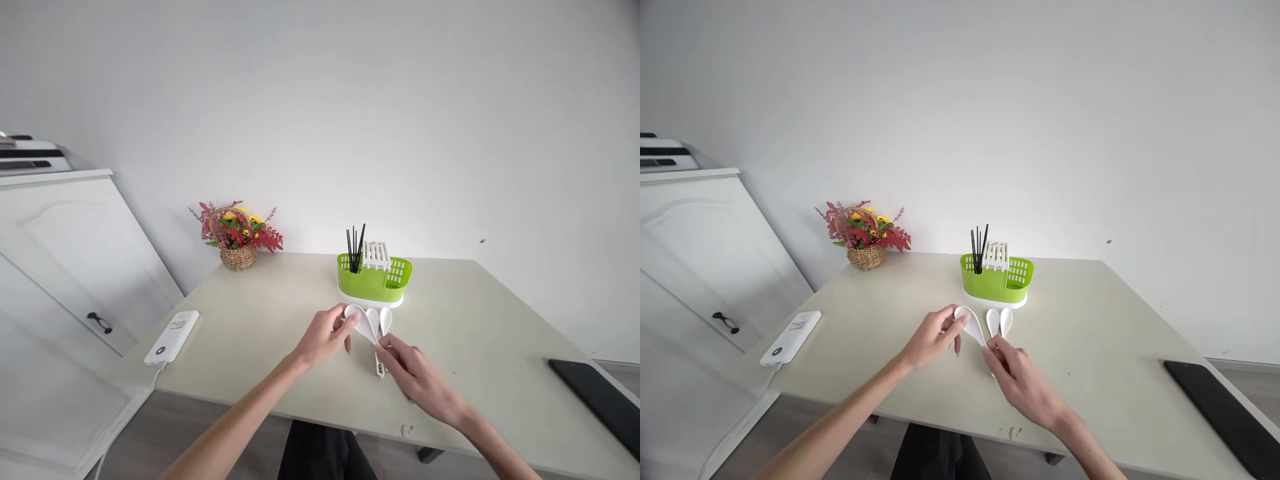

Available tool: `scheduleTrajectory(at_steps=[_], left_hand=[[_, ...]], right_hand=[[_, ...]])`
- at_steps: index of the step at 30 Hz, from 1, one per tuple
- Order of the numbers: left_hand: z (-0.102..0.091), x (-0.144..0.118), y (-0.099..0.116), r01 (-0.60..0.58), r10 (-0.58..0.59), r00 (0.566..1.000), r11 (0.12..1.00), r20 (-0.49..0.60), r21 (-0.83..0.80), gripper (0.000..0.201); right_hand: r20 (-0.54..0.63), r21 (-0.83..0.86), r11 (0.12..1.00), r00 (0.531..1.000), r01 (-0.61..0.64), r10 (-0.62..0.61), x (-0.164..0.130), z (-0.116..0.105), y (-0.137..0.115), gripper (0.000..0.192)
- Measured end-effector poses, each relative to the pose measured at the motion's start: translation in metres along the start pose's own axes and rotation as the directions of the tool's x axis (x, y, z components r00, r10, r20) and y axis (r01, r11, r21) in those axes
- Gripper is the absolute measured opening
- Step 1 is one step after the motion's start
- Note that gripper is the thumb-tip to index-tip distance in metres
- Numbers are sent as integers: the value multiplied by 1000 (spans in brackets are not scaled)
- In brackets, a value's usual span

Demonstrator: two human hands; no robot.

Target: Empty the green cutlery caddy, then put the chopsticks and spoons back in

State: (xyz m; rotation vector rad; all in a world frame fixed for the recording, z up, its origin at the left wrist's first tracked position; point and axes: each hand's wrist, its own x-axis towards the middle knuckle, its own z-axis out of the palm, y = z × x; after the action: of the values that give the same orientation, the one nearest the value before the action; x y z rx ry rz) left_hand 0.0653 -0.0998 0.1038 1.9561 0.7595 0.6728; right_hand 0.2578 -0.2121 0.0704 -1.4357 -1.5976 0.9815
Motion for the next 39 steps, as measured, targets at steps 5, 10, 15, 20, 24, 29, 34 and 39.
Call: scheduleTrajectory(at_steps=[5,10,15,20,24,29,34,39], left_hand=[[-3,3,15,-9,10,999,999,-31,49,41],[-25,29,9,-42,92,941,987,-325,157,40],[-62,72,6,-68,199,779,970,-594,235,45],[-82,116,8,-9,322,720,890,-615,456,43],[-73,139,1,-2,366,807,786,-463,618,31],[-55,151,-18,-14,342,883,704,-323,710,28],[-42,156,-40,-24,264,930,736,-254,677,30],[-35,162,-56,-59,279,933,742,-227,668,29]], right_hand=[[2,116,991,998,61,-62,-5,1,13,41],[-188,156,986,982,56,-27,-4,-23,65,42],[-404,149,987,907,-63,119,-10,-61,127,44],[-526,55,982,830,-181,183,-13,-78,156,44],[-541,24,971,814,-236,211,-13,-77,168,44],[-527,33,961,812,-274,250,-13,-76,176,48],[-526,27,952,805,-306,274,-13,-75,178,49],[-547,7,949,793,-316,267,-13,-73,170,47]])
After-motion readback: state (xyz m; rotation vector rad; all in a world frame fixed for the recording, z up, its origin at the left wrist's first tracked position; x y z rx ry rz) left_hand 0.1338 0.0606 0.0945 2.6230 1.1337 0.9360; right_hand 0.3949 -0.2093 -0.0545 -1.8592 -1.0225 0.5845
